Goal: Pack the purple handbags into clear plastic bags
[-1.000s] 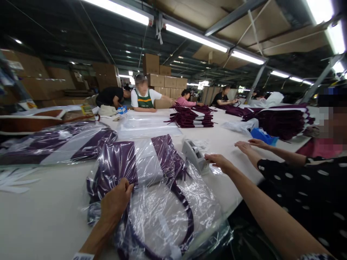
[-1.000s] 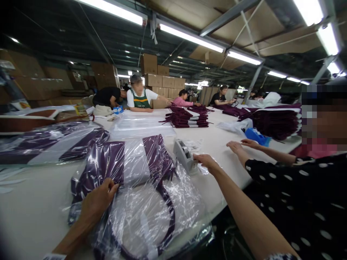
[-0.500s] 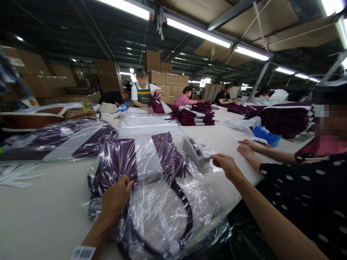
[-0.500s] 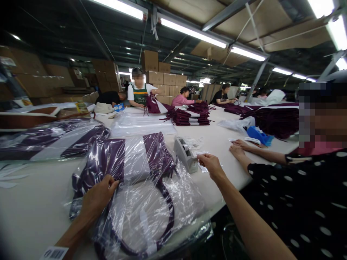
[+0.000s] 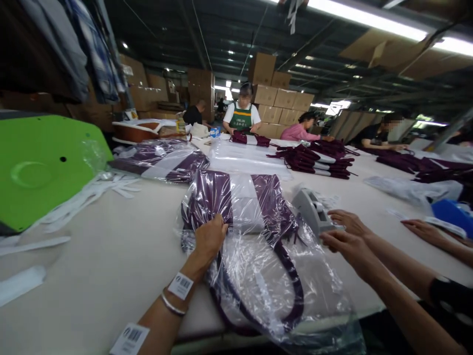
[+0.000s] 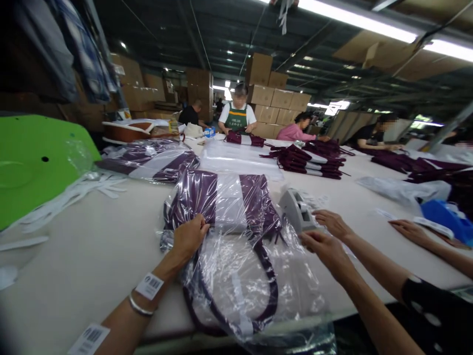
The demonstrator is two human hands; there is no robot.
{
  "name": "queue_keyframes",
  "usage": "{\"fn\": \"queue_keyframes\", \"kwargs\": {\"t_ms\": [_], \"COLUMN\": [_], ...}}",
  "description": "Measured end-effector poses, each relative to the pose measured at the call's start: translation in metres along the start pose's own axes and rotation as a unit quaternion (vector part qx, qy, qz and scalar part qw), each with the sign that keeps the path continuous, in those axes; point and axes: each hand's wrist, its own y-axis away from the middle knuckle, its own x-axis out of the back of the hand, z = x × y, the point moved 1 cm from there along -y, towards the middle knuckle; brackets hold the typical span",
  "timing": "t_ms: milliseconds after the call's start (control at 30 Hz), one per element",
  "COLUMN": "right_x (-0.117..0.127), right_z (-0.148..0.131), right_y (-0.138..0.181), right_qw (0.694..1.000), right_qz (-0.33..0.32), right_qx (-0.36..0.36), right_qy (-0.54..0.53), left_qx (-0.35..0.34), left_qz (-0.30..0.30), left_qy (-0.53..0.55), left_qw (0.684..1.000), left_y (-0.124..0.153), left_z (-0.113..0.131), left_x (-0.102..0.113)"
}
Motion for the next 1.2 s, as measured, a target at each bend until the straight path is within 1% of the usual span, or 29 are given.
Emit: {"fn": "queue_keyframes", "kwargs": {"t_ms": [33, 67, 133, 167, 200, 267, 333, 367, 433, 500, 667, 833, 967, 1033, 1100, 1167, 1200], "right_x": [-0.016, -0.033, -0.072, -0.092, -0.110, -0.142, -0.163, -0.170, -0.178, -0.180, -0.180, -0.168, -0.156, -0.158, -0.166, -0.178, -0.182], "right_z": [-0.021, -0.044, -0.089, -0.109, -0.125, -0.147, -0.155, -0.156, -0.156, -0.157, -0.158, -0.145, -0.142, -0.144, -0.145, -0.140, -0.135], "right_y": [-0.003, -0.006, -0.013, -0.017, -0.021, -0.028, -0.036, -0.040, -0.048, -0.054, -0.060, -0.063, -0.063, -0.060, -0.055, -0.052, -0.052], "right_qw": [0.995, 0.985, 0.963, 0.957, 0.955, 0.955, 0.945, 0.940, 0.932, 0.925, 0.911, 0.900, 0.900, 0.908, 0.919, 0.926, 0.928], "right_qz": [-0.084, -0.147, -0.227, -0.252, -0.272, -0.291, -0.296, -0.298, -0.301, -0.299, -0.265, -0.264, -0.254, -0.232, -0.185, -0.137, -0.126], "right_qx": [-0.006, -0.003, 0.019, 0.031, 0.043, 0.065, 0.073, 0.072, 0.061, 0.053, 0.054, 0.067, 0.071, 0.097, 0.152, 0.195, 0.200], "right_qy": [-0.044, -0.092, -0.144, -0.138, -0.106, 0.008, 0.115, 0.150, 0.190, 0.229, 0.312, 0.340, 0.346, 0.336, 0.314, 0.294, 0.286], "left_qx": [0.000, -0.002, -0.005, -0.007, -0.009, -0.010, -0.009, -0.009, -0.012, -0.018, -0.027, -0.029, -0.029, -0.031, -0.034, -0.036, -0.037], "left_qz": [-0.002, -0.004, -0.008, -0.009, -0.009, -0.009, -0.011, -0.012, -0.013, -0.014, -0.022, -0.022, -0.017, -0.014, -0.012, -0.011, -0.011], "left_qy": [-0.001, -0.003, -0.005, -0.005, -0.004, -0.001, 0.002, 0.003, 0.004, -0.001, -0.012, -0.013, -0.015, -0.019, -0.023, -0.028, -0.031], "left_qw": [1.000, 1.000, 1.000, 1.000, 1.000, 1.000, 1.000, 1.000, 1.000, 1.000, 0.999, 0.999, 0.999, 0.999, 0.999, 0.999, 0.999], "left_y": [0.000, 0.001, 0.002, 0.002, 0.002, 0.002, 0.001, 0.001, 0.000, -0.001, -0.002, -0.003, -0.002, -0.002, -0.002, -0.002, -0.002], "left_z": [0.000, 0.001, 0.001, 0.001, 0.001, 0.001, 0.000, -0.001, -0.001, -0.001, 0.000, 0.000, 0.000, -0.001, -0.001, -0.001, -0.001], "left_x": [0.000, 0.001, 0.002, 0.003, 0.003, 0.003, 0.001, 0.000, -0.001, -0.002, -0.002, -0.001, -0.002, -0.003, -0.004, -0.004, -0.003]}}
